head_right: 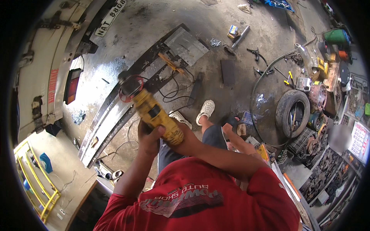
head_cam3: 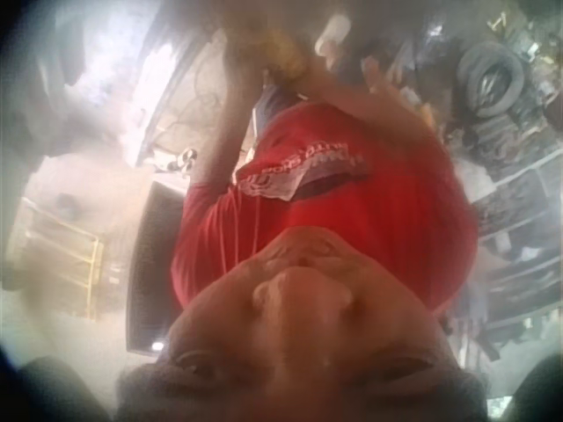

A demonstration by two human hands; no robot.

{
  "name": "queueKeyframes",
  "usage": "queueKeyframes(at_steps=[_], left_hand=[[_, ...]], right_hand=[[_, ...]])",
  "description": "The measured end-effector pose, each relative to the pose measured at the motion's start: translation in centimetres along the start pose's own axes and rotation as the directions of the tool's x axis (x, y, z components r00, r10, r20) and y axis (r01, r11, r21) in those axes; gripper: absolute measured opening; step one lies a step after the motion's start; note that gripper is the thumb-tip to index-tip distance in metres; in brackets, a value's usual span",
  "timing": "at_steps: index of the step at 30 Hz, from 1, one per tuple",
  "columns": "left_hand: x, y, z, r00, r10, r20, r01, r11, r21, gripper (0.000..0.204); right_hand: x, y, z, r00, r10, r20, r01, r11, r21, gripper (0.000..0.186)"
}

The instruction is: The person uses an angle grinder to smooth a metal rod, then switches to a cordless drill to remove a bolt and drill a hole in the rear bumper of a white truck. Finally, the person opens the truck's rear door and retrieves a cloth from inside.

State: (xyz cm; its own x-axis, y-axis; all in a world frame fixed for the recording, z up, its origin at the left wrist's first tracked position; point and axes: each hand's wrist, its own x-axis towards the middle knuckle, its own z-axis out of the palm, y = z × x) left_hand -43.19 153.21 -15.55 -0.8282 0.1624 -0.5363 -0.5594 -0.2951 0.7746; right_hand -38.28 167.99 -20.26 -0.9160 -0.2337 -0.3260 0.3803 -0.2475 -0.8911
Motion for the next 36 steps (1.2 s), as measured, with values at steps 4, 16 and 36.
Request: queueKeyframes(at_steps=[4, 16, 36], left_hand=[[0.0, 2.1, -1.4, 0.973, 0.127, 0.194, -0.152, 0.981, 0.121, 0.075], [-5.4, 18.6, -9.4, 0.814, 0.562, -0.145, -0.576, 0.812, -0.092, 0.038], [-20.3, 25.1, -3.9, 0.544, 0.839, 0.021, -0.640, 0.431, -0.636, 0.019]], right_hand=[[-2.3, -2.0, -1.2, 0.999, 0.029, -0.028, -0.038, 0.932, -0.360, 0.054], [-5.5, -12.9, 3.4, 0.971, -0.105, 0.216, 0.190, 0.886, -0.423, 0.046], [-11.1, -19.0, 10.3, 0.922, 0.286, 0.261, -0.243, 0.952, -0.187, 0.069]])
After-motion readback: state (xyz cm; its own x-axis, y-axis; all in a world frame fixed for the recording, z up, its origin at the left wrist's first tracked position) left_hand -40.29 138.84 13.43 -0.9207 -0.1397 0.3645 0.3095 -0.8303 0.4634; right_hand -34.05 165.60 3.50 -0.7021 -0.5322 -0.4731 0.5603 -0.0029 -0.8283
